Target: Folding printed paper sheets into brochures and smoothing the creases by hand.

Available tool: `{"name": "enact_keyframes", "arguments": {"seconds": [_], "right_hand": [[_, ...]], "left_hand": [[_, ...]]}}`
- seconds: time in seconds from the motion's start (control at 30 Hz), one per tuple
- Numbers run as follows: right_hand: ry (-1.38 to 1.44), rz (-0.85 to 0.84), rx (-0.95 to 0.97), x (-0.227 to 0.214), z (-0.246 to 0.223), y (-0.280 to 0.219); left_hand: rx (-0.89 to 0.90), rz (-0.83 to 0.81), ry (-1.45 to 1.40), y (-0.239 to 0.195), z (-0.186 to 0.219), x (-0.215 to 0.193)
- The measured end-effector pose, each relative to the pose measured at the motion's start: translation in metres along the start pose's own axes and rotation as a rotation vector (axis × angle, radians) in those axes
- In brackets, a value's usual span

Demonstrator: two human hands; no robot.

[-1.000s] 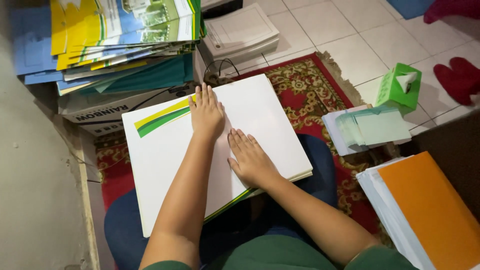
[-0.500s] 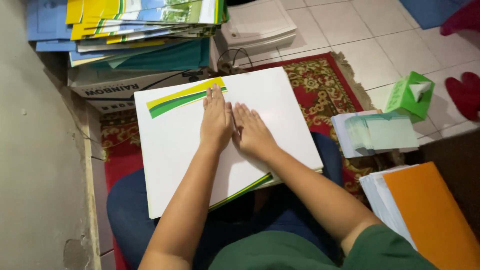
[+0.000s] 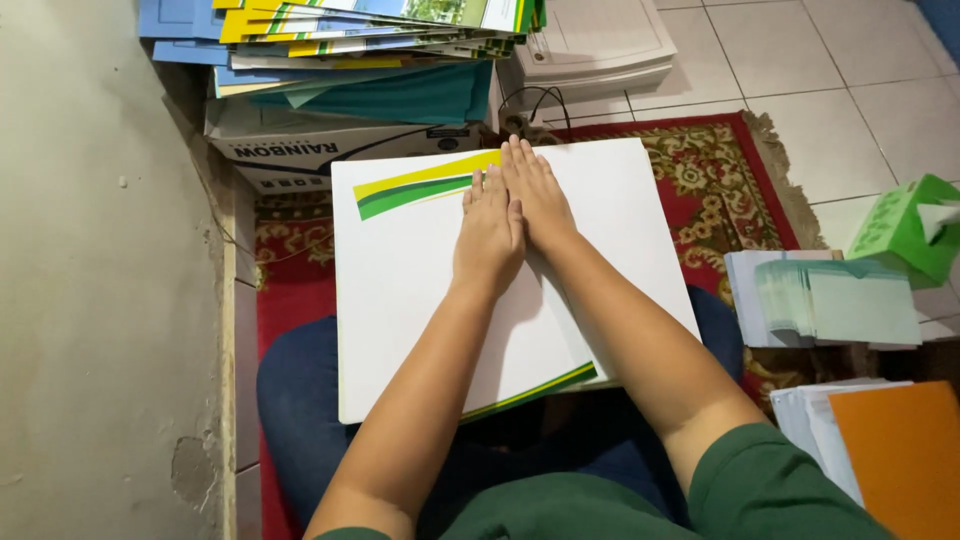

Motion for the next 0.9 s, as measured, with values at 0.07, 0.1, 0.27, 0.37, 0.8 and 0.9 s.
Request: {"name": "enact_keyframes", "arguments": {"seconds": [0.07,0.1,0.27,0.37,0.8,0.9], "right_hand": [[0.037,-0.037,0.04,-0.018,-0.014,-0.021],[0.05,-0.039,0.048,-0.031,-0.024,-0.033],[0.049,-0.095,0.133,-0.046,-0.034,-0.099],[0.084,-0.099,0.12,-0.064,-0.052,-0.146],[0.061,-0.235,0.12,-0.058,-0.058,-0.195],[0.095,-0.293,0.142,-0.059,-0.058,-0.193]], "left_hand": [[-0.002,-0.003,-0.001,-0.002,-0.001,0.003],[-0.003,-0.007,0.005,-0.003,-0.002,0.006],[0.07,-0.043,0.111,-0.006,0.014,-0.007],[0.127,-0.177,0.213,-0.007,0.025,-0.005],[-0.105,-0.431,0.324,0.068,-0.012,0.052],[-0.119,-0.417,0.315,0.073,-0.015,0.052]]}}
Point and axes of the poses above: each hand's wrist, its own y-axis towards the middle knuckle, its own x-axis out of the palm, z = x × y, the point moved 9 cm from there along y, towards the middle knuckle, and after that the axes turned 7 degrees about y, right-handed, at the moved point
